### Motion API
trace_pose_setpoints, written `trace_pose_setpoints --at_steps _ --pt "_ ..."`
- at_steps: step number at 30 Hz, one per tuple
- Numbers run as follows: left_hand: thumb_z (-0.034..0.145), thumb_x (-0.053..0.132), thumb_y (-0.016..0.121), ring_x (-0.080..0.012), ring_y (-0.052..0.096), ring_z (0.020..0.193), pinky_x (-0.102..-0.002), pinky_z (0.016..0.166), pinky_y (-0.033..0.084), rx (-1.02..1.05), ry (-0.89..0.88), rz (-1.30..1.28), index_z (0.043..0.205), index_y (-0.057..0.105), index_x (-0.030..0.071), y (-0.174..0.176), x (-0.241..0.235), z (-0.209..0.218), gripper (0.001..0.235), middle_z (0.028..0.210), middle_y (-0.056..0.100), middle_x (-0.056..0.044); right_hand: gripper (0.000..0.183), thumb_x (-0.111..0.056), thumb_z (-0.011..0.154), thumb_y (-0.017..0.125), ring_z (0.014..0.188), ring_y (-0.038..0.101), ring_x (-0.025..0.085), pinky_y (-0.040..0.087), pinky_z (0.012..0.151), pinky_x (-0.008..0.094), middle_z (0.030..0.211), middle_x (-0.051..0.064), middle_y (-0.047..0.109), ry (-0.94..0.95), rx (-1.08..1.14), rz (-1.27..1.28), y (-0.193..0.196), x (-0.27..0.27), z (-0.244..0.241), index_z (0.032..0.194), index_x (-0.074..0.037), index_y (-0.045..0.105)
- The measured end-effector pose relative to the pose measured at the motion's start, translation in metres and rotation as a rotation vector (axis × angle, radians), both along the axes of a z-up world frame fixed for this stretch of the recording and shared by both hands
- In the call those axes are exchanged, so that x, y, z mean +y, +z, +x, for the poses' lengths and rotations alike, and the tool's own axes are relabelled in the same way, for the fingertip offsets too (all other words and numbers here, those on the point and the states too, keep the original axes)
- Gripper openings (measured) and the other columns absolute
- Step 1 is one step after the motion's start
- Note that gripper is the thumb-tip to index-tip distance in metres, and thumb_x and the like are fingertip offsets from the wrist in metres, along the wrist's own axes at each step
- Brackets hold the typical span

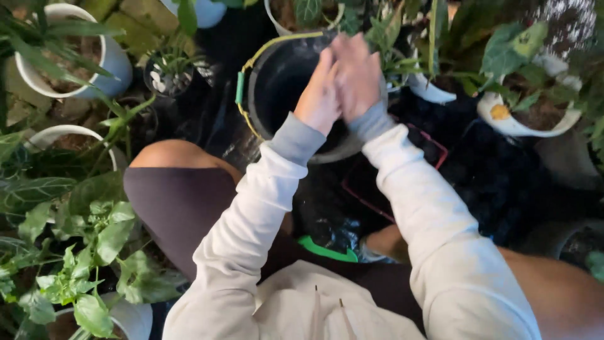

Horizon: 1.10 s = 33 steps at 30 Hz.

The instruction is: Filling small seedling pots with soil using a spoon from a bucket

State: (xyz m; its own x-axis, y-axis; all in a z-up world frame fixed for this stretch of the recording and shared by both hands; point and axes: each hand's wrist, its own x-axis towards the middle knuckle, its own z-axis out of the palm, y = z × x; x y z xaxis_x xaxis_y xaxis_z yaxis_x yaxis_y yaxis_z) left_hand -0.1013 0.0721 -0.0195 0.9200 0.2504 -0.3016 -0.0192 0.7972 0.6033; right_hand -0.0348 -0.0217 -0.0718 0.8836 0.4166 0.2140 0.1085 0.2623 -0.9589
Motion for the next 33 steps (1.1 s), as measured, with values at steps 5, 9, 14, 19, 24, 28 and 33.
trace_pose_setpoints --at_steps 5,9,14,19,24,28,33 --pt "0.080 0.030 0.050 -0.0249 0.042 0.120 -0.028 0.099 0.034 -0.199 -0.125 0.678 0.130 0.028 -0.010 0.007 -0.040 -0.005 0.067 0.133 0.039 -0.023 0.066 -0.050 0.083 0.042 0.117 0.049 0.027 0.039 0.097 0.030 0.126 0.021 0.049 -0.248 0.188 0.108 -0.055 -0.024 0.043 0.128 -0.001 0.040" --pt "0.091 0.028 0.037 -0.0351 0.025 0.135 -0.044 0.112 0.014 -0.301 0.024 1.430 0.139 0.021 0.008 -0.005 -0.065 -0.021 0.054 0.143 0.028 -0.022 0.065 -0.049 0.083 0.042 0.117 0.048 0.027 0.039 0.097 0.031 0.126 0.020 0.049 -0.164 0.276 0.163 -0.039 -0.008 0.011 0.127 -0.002 0.040" --pt "0.081 0.050 0.039 -0.0287 0.029 0.135 -0.059 0.112 0.011 -0.449 0.141 1.812 0.126 0.048 0.021 0.000 -0.027 -0.027 0.054 0.140 0.034 -0.002 0.061 -0.047 0.084 0.042 0.118 0.046 0.024 0.037 0.099 0.032 0.127 0.017 0.047 0.075 0.533 0.333 -0.021 -0.007 -0.039 0.125 -0.002 0.043" --pt "0.076 0.030 0.045 -0.0289 0.040 0.124 -0.049 0.104 0.027 -0.430 0.300 1.861 0.118 0.051 0.015 0.012 0.009 -0.012 0.045 0.123 0.052 0.000 0.057 -0.045 0.085 0.042 0.118 0.045 0.023 0.036 0.100 0.033 0.128 0.014 0.047 0.274 0.696 0.444 0.009 0.011 -0.044 0.123 -0.002 0.045" --pt "0.078 0.006 0.050 -0.0270 0.043 0.127 -0.035 0.108 0.034 -0.228 0.448 1.537 0.127 0.041 0.017 -0.024 0.032 0.016 0.051 0.132 0.046 -0.004 0.061 -0.049 0.089 0.033 0.109 0.051 0.022 0.039 0.095 0.034 0.118 0.013 0.054 0.658 0.486 0.257 0.041 -0.006 -0.045 0.118 0.002 0.049" --pt "0.085 0.043 0.042 -0.0265 0.053 0.105 -0.035 0.088 0.041 -0.294 0.222 0.438 0.124 0.045 0.006 -0.030 0.037 0.036 0.054 0.121 0.053 -0.018 0.032 -0.019 0.090 0.042 0.092 0.057 0.018 0.046 0.083 0.026 0.104 0.012 0.059 0.202 -0.207 -0.138 0.105 -0.008 -0.066 0.107 0.005 0.055" --pt "0.078 0.063 0.040 -0.0320 0.055 0.098 -0.047 0.070 0.049 -0.417 -0.339 -0.219 0.114 0.057 0.011 -0.023 0.018 0.027 0.066 0.116 0.057 -0.012 0.038 -0.022 0.095 0.038 0.131 0.035 0.025 0.026 0.112 0.042 0.136 0.009 0.040 0.058 -0.853 -0.369 0.085 0.003 -0.072 0.129 -0.005 0.042"
